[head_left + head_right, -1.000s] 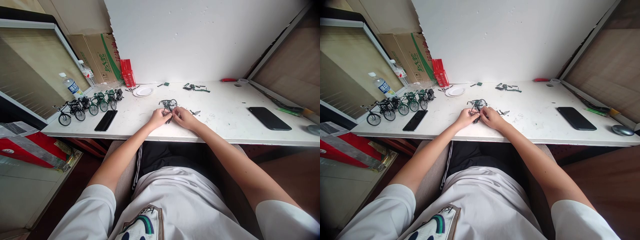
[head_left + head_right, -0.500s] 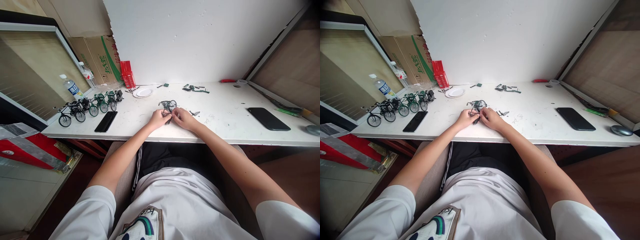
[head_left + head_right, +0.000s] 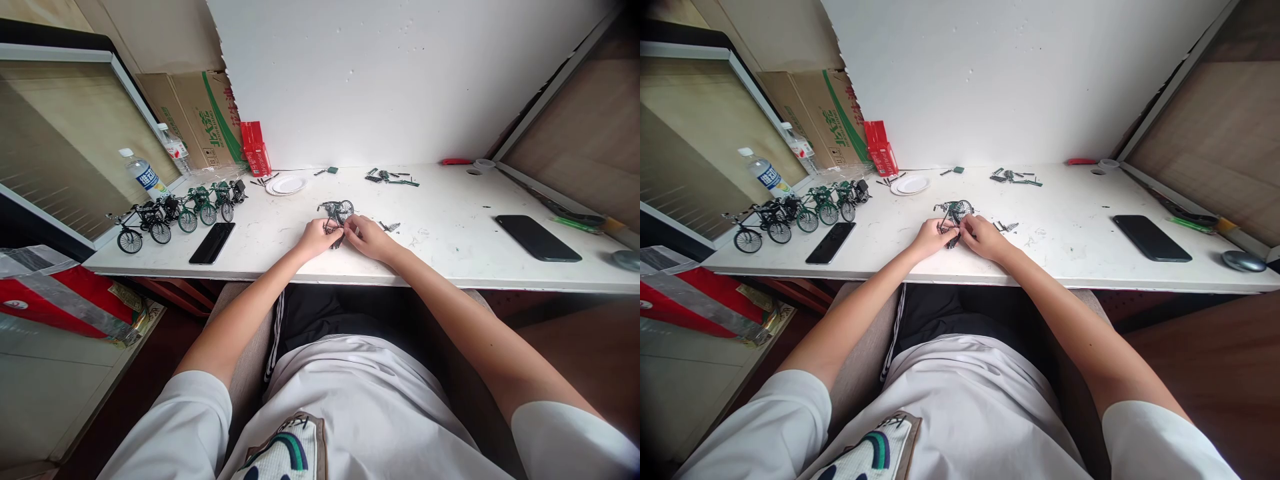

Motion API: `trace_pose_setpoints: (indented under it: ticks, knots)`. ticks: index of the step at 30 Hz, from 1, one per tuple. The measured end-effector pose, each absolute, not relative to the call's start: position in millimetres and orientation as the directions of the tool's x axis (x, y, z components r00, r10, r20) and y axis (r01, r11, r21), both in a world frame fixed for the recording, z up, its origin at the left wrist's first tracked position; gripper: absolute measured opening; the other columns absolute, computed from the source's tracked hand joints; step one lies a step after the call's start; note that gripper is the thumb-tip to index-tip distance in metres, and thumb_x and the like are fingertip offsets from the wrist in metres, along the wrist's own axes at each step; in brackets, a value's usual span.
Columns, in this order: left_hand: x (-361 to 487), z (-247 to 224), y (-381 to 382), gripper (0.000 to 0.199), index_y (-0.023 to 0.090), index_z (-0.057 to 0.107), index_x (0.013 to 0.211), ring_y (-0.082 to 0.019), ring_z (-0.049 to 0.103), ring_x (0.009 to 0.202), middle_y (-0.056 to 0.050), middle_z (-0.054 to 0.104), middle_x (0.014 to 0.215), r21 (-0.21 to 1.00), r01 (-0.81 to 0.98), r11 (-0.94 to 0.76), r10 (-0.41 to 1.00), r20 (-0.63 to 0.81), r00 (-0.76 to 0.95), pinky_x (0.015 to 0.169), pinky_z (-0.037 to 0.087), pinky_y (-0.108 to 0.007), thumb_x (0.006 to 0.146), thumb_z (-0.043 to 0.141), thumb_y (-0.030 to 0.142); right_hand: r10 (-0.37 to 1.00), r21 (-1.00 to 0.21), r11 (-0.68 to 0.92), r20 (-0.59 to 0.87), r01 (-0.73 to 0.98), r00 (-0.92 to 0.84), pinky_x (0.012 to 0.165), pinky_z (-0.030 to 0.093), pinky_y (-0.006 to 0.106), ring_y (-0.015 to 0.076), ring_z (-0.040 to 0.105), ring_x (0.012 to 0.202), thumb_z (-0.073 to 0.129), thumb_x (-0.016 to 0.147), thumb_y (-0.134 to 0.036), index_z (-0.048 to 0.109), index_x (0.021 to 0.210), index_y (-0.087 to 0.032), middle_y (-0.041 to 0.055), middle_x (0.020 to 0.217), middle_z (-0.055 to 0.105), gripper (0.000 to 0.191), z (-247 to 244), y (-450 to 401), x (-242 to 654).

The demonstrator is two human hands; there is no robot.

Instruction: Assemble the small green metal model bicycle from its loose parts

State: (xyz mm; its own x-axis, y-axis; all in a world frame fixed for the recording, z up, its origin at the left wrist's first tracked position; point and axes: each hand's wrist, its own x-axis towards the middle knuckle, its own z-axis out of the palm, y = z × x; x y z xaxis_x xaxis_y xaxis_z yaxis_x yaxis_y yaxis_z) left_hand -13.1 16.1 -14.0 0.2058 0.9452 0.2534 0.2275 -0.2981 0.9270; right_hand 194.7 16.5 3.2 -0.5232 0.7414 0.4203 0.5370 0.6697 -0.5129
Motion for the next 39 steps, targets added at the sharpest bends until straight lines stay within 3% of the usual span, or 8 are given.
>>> trace_pose_setpoints:
  ticks: [39]
  knots:
    - [-13.0,-11.1,13.3,0.024,0.015,0.074,0.089,-0.017,0.072,0.069,-0.006,0.078,0.078,0.924,0.215,-0.318,0.934,0.266,0.237,0.066,0.055,-0.028,0.089,0.073,0.039,0.729,-0.503,0.683,0.433,0.529,-0.529,0.079,0.048,0.044,0.0294,0.06,0.084,0.048,0.104,-0.04,0.057,0.101,-0.024,0.0113,0.09,0.068,0.019,5.5,15.4,194.7]
